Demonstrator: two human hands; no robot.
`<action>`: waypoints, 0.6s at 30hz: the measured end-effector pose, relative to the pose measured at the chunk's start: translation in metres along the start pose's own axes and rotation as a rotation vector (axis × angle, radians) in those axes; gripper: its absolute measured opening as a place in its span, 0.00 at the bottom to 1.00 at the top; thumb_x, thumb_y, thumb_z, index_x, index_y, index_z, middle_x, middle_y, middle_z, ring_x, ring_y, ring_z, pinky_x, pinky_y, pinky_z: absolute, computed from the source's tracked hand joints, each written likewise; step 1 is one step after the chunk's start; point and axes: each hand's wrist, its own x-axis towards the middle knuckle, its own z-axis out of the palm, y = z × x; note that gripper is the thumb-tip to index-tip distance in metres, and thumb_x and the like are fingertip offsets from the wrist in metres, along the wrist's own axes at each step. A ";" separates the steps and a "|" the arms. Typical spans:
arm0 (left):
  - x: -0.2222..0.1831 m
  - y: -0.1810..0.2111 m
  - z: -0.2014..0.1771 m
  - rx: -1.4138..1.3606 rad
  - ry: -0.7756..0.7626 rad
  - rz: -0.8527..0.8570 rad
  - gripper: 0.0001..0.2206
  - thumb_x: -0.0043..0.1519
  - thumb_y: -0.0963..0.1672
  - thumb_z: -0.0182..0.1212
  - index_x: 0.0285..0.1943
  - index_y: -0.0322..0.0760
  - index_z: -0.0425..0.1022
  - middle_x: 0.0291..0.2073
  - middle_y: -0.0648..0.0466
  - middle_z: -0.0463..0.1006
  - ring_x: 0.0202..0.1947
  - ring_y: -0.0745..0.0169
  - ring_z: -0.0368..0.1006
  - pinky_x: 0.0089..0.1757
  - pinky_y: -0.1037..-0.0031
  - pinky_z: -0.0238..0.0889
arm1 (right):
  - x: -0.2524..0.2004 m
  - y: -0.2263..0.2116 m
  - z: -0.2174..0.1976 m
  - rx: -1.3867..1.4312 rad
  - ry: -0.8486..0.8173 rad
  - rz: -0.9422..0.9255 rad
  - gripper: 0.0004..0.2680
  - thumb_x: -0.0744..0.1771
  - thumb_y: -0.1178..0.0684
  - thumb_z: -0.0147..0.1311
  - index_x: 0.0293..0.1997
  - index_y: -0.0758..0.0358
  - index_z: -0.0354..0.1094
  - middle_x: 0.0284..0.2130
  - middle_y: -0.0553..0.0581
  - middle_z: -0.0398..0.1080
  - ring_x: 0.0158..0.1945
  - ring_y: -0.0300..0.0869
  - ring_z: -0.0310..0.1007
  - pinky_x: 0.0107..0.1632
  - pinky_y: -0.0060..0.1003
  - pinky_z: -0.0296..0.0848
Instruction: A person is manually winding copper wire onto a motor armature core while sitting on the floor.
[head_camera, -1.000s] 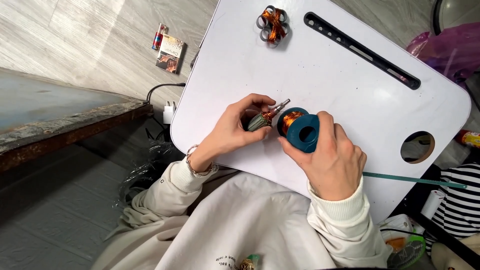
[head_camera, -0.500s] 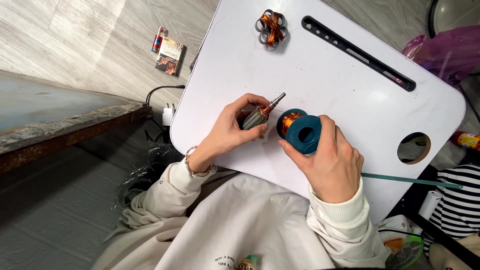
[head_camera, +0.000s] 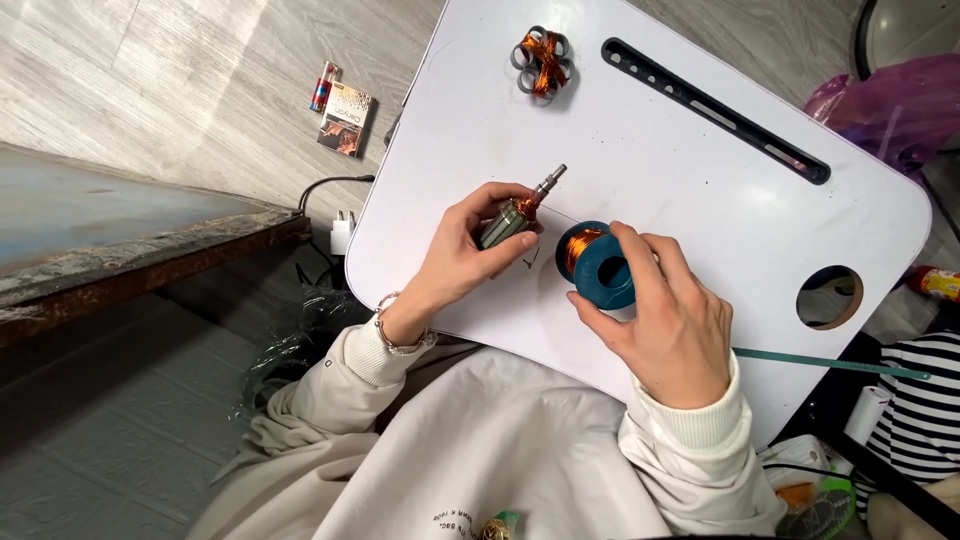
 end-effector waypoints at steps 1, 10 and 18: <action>-0.001 0.002 0.001 0.000 0.002 0.001 0.19 0.58 0.40 0.64 0.58 0.32 0.68 0.39 0.48 0.80 0.25 0.71 0.71 0.26 0.86 0.64 | -0.001 0.000 0.001 0.000 0.000 -0.002 0.28 0.56 0.50 0.72 0.60 0.65 0.66 0.44 0.60 0.70 0.25 0.49 0.74 0.26 0.41 0.71; 0.000 0.005 0.008 0.076 0.051 0.018 0.17 0.60 0.42 0.62 0.57 0.32 0.70 0.36 0.51 0.78 0.23 0.70 0.70 0.26 0.83 0.63 | -0.008 -0.001 0.004 -0.055 0.094 0.000 0.27 0.56 0.44 0.72 0.58 0.64 0.68 0.36 0.57 0.70 0.16 0.48 0.69 0.20 0.42 0.66; 0.000 0.005 0.014 0.246 0.110 0.112 0.21 0.58 0.43 0.63 0.61 0.34 0.67 0.33 0.50 0.80 0.27 0.68 0.71 0.32 0.80 0.65 | -0.015 -0.008 0.018 -0.215 0.106 0.158 0.27 0.56 0.34 0.67 0.55 0.54 0.67 0.29 0.53 0.69 0.13 0.50 0.69 0.19 0.42 0.66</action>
